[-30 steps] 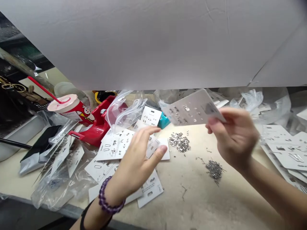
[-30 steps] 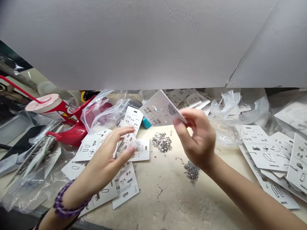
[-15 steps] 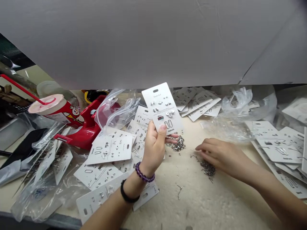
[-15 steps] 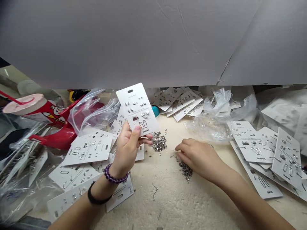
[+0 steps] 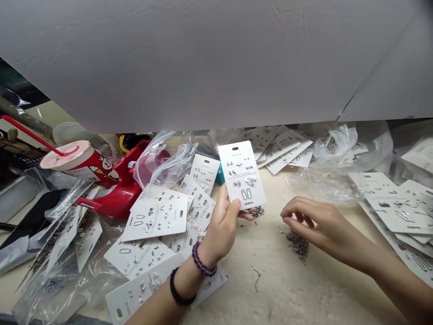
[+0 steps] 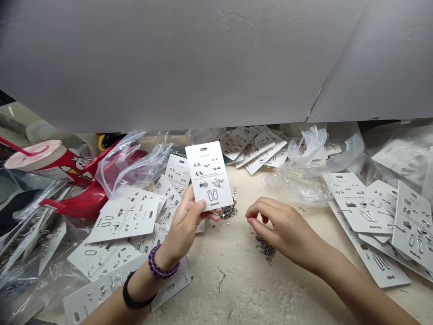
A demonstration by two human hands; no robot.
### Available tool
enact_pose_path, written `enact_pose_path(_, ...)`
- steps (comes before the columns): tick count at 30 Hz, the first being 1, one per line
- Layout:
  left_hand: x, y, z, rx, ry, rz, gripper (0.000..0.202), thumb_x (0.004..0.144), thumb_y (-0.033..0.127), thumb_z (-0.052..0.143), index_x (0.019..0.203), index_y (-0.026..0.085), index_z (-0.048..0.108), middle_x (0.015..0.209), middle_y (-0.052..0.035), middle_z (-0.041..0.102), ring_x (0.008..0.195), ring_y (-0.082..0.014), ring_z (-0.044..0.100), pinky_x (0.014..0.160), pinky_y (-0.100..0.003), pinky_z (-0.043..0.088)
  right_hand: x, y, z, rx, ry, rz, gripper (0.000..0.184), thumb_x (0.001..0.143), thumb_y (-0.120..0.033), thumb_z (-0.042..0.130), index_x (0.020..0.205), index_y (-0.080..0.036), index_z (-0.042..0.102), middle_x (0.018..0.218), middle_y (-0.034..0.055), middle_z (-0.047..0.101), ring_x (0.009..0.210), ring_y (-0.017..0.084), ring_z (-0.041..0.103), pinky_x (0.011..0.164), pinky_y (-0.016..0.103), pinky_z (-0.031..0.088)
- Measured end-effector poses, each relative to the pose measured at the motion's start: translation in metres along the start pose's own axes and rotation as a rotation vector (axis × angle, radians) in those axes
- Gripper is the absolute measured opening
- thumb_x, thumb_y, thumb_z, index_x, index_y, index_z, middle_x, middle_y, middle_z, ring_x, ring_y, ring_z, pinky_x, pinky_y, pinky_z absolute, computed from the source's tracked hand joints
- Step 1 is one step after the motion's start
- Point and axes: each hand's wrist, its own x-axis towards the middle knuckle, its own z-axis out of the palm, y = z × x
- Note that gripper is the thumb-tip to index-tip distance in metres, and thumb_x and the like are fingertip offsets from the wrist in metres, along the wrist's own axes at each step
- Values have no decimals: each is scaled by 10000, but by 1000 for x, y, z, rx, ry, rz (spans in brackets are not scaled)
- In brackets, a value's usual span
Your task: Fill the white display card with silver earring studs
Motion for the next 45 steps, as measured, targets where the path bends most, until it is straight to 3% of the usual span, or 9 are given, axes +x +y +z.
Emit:
enact_pose_path(5,-5,-6,8,48,-185,-15,421,877,278,361,1287,214,288,1206,-106,500,871,-159,567,699,-283,507,0,-20,7,206,333,-199,175,797,-73,519,887,-207,585,766,23,608,697,130,571,521,232,462)
enact_pose_path(13,-13,-9,17,247,-326,54,458,880,248,347,1331,248,269,1340,-78,389,1116,-210,459,883,-337,463,4,-20,27,359,257,67,101,808,-143,527,813,-181,620,783,19,621,599,95,532,501,213,417)
enact_pose_path(17,-14,-9,18,300,-342,79,453,886,235,326,1334,240,256,1324,-78,414,1149,-206,441,951,-355,416,5,-20,28,373,259,66,118,804,-119,524,812,-181,624,783,9,598,622,89,523,524,203,414)
enact_pose_path(25,-15,-10,18,319,-337,83,438,890,236,322,1324,227,264,1296,-86,440,1111,-204,472,856,-320,467,6,-20,28,411,223,91,146,806,-117,529,827,-209,641,791,5,558,609,80,505,527,186,424)
enact_pose_path(30,-16,-12,19,331,-346,99,408,886,245,349,1293,224,322,1235,-76,497,1063,-196,502,871,-330,457,6,-19,34,305,300,98,100,805,-135,545,825,-203,617,744,-2,545,578,82,481,510,195,407)
enact_pose_path(37,-10,-14,20,22,-227,-120,349,864,339,396,1193,225,418,1125,-75,557,878,-176,579,601,-261,532,-2,-22,35,268,442,16,131,798,-128,555,897,-207,519,664,-35,482,480,63,404,414,188,342)
enact_pose_path(41,-3,-6,11,-40,-31,-125,336,848,327,430,1157,197,447,1078,-88,577,835,-175,588,549,-248,537,-1,-18,22,308,565,-46,110,823,-139,514,910,-205,517,706,-6,512,545,93,478,419,201,375)
enact_pose_path(43,1,-1,4,-90,66,-99,326,847,314,433,1152,201,452,1093,-85,569,824,-164,586,535,-238,535,7,-11,13,227,509,38,75,839,-185,505,907,-193,535,724,13,553,573,111,511,455,225,415)
enact_pose_path(45,5,2,-2,-186,123,-77,309,840,295,449,1137,212,465,1074,-72,574,766,-140,582,504,-219,522,22,0,7,50,302,127,101,854,-223,485,898,-180,565,771,29,598,587,119,531,503,253,447)
